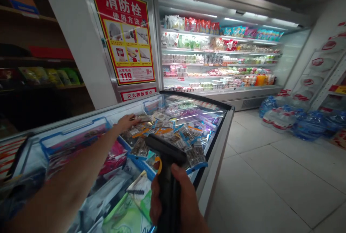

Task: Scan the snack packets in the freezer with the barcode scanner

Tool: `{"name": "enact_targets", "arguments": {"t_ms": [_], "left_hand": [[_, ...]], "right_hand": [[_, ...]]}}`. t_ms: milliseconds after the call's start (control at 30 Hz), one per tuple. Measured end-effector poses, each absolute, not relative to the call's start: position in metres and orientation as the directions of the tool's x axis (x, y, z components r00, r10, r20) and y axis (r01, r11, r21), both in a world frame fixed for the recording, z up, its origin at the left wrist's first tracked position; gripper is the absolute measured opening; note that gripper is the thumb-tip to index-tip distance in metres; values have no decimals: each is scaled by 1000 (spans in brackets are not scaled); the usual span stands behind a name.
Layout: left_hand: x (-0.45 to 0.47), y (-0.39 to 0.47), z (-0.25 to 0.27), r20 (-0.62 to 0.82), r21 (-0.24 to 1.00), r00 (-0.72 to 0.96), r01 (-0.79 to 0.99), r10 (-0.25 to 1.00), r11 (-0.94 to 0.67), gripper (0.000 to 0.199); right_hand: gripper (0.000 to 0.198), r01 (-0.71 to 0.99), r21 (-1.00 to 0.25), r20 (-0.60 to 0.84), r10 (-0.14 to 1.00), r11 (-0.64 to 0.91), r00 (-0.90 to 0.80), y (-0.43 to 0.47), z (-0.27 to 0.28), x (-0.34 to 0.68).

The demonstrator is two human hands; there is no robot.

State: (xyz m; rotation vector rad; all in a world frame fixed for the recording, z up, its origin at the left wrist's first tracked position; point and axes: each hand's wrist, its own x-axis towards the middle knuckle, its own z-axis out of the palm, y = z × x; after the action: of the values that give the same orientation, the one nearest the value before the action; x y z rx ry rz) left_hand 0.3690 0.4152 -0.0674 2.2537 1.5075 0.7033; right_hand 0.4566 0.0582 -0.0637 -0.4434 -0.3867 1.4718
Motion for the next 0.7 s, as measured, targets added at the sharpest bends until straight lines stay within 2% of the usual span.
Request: {"name": "enact_targets", "arguments": {"t_ms": [167,367,467,567,700], "left_hand": [[403,339,-76,220,599,413,658,884,-456,53],[397,262,-80,200,636,508,583,838,-505,46],[389,251,-69,238,655,505,548,830,-521,41],[387,257,-53,303,639,487,534,819,-554,47],[407,269,-41,252,628,505,564,826,-537,59]], "right_hand": [[35,-842,-535,-26,994,74,103,56,-75,451],[35,-848,-520,-49,989,97,143,39,-75,437],[34,-842,-520,-16,984,145,179,26,-70,436],[32,-847,-488,18,972,212,233,15,-67,441],[29,-831,-456,45,940,320,338,10,-71,459]]}}
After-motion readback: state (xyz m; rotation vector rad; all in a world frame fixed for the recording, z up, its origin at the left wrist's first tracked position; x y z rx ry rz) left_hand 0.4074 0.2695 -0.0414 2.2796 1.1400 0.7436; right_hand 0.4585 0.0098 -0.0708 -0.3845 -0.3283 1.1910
